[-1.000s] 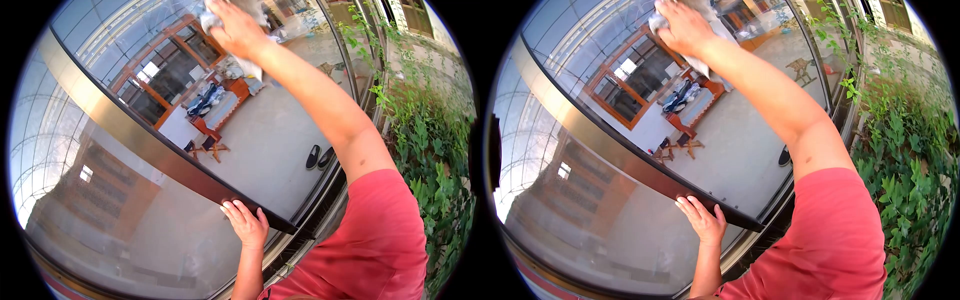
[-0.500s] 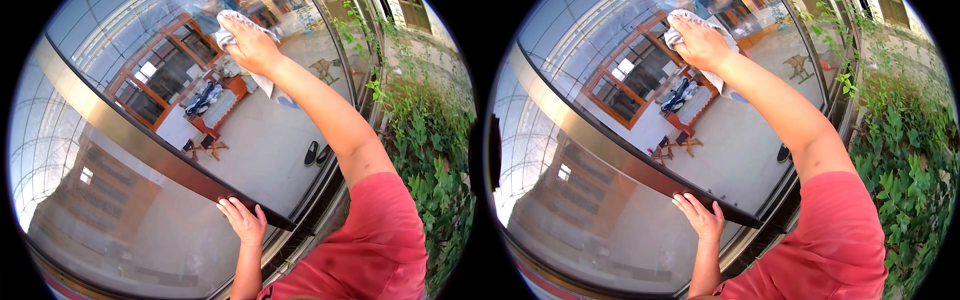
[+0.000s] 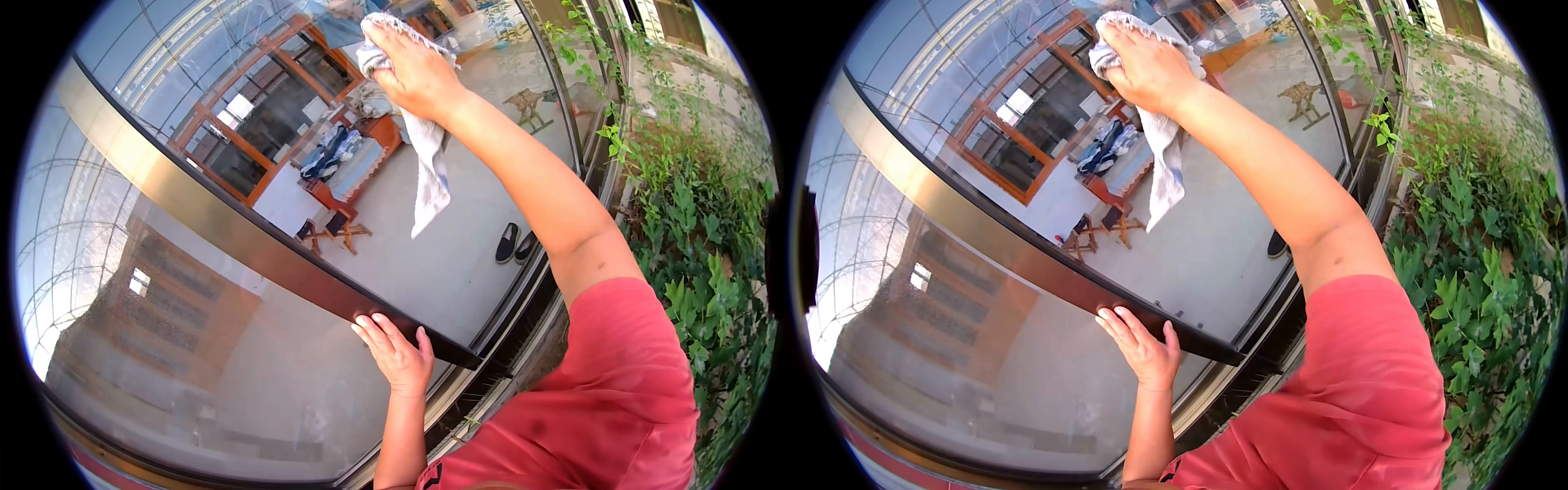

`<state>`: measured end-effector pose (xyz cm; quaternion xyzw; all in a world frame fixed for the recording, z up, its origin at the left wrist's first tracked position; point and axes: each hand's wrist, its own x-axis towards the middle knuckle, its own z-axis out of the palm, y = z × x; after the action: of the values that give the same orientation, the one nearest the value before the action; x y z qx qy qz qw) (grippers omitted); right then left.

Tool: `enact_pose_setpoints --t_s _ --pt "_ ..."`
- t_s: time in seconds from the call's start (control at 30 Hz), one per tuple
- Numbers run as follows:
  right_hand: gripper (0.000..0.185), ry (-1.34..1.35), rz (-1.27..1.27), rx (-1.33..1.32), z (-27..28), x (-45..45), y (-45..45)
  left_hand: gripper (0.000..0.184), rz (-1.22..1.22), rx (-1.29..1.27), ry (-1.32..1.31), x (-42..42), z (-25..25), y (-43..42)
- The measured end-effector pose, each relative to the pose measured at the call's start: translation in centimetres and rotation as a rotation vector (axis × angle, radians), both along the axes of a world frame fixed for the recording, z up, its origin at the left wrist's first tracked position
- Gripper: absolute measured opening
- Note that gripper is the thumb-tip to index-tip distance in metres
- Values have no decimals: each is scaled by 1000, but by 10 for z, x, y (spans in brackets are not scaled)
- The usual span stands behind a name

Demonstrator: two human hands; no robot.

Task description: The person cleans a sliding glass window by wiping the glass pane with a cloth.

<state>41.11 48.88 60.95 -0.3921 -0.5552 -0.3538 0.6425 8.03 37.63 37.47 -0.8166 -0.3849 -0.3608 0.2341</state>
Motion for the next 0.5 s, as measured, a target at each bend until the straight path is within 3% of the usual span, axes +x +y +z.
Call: enact_pose_setpoints --t_s 0.07,0.17,0.23,0.33,0.5 --pt "61 6 -78 18 1 0 1 99 -2 12 -8 1 0 -1" --pt "62 21 6 67 -44 -16 -6 99 6 10 -7 -1 1 -1" --pt "64 43 73 -53 -90 -32 -23 99 8 5 17 -4 1 -2" --pt "64 35 102 -53 -103 -30 -29 99 3 20 32 -8 -2 3" --pt "63 121 -2 87 -13 23 19 100 -3 7 -5 -2 -1 1"
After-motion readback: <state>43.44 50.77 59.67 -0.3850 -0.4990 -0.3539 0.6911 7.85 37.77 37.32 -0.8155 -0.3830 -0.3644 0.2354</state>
